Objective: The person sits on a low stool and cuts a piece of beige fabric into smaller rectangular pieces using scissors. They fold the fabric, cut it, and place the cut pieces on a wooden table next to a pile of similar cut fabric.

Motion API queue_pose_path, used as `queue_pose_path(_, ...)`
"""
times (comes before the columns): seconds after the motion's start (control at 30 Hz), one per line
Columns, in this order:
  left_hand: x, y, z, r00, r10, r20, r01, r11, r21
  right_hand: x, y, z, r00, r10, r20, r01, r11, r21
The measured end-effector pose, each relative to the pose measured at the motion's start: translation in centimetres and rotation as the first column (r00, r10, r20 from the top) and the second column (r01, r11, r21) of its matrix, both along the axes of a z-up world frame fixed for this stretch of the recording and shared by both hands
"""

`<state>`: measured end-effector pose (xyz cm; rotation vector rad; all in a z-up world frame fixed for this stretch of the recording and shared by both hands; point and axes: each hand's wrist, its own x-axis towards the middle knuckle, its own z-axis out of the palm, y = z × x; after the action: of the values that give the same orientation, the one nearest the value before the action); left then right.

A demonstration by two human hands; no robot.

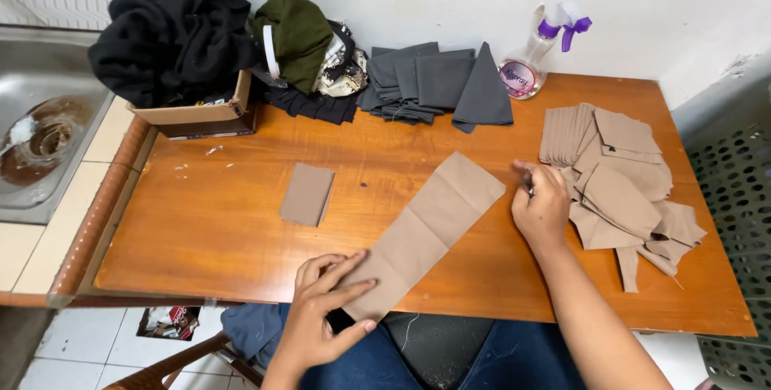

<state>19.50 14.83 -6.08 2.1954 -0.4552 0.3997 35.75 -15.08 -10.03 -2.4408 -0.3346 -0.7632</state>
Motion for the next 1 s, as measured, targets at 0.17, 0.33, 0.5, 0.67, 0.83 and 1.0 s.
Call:
queue_pose_path(0.17,1.9,-2.1,-1.4,0.998,0.037,0.054,-0.047,0.979,0.197,-1.9,3.3,2.2,0.781,0.597,-0.183,-0.258,0.576,0.776)
queue_pose_path(0.33,2.7,-2.6,-2.6,0.993,0.010,0.115,-0.069,0.851,0.520,-0.4,6.8,2.9,0.084,0.972,-0.218,0.173,0.201,0.964)
queue_pose_path(0.5,2.7,-2.6,-2.3,0.993,0.030,0.116,-0.087,0.845,0.528,7.7,3.0,0.4,0.798,0.559,-0.225,0.368,-0.158,0.916)
queue_pose_path(0.67,1.7,-1.0,-2.5,0.985,-0.147,0.086,0.095,0.895,0.435,6.8,2.2,1.2,0.750,0.651,-0.116,0.312,-0.195,0.930)
queue_pose_path(0.83,-1.3,0.5,-3.8,0.965,-0.149,0.218,0.017,0.860,0.510,6.8,2.2,0.9,0.704,0.695,-0.143,0.276,-0.083,0.957)
queue_pose_path(1.0,-2.2,0.2,-2.7,0.962,-0.092,0.256,-0.008,0.931,0.364,6.0,2.6,1.3,0.681,0.704,-0.203,0.175,0.113,0.978)
